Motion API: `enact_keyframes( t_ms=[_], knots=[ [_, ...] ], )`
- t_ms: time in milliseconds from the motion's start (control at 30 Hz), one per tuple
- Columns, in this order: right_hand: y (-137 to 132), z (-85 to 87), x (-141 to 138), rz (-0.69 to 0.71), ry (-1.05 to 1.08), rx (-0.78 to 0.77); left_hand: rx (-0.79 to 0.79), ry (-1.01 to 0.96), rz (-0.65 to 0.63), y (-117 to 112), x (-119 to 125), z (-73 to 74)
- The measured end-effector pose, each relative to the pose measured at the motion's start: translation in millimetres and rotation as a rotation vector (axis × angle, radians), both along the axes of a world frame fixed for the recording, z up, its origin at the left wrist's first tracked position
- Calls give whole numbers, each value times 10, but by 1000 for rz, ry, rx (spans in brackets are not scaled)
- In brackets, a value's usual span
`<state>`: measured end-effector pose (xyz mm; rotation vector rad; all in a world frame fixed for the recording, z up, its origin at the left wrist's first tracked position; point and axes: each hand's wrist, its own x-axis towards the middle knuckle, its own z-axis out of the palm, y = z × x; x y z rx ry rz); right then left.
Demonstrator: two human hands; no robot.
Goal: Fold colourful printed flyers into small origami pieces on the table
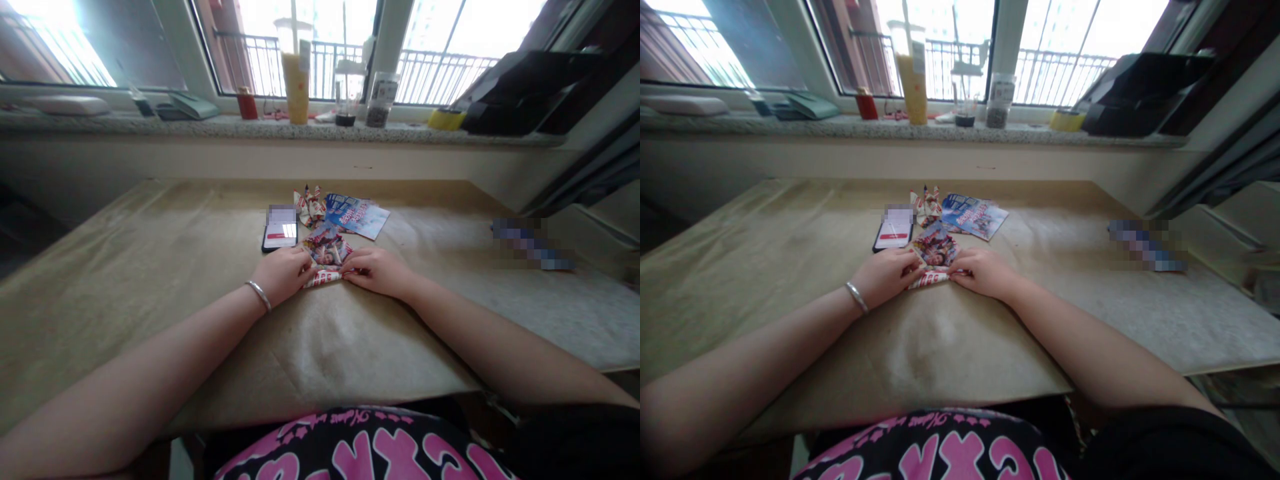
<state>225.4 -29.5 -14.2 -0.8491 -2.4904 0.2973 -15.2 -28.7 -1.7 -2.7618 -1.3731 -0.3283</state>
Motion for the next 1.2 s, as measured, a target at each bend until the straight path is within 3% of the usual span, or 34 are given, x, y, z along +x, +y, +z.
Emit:
enact_keyframes(
  t_ms=[533, 1200],
  knots=[
    [30, -73, 6, -65, -80, 122, -21, -62, 37, 90, -54, -50],
    [-8, -18, -14, -87, -198, 214, 41, -135, 46, 94, -57, -74]
  ],
)
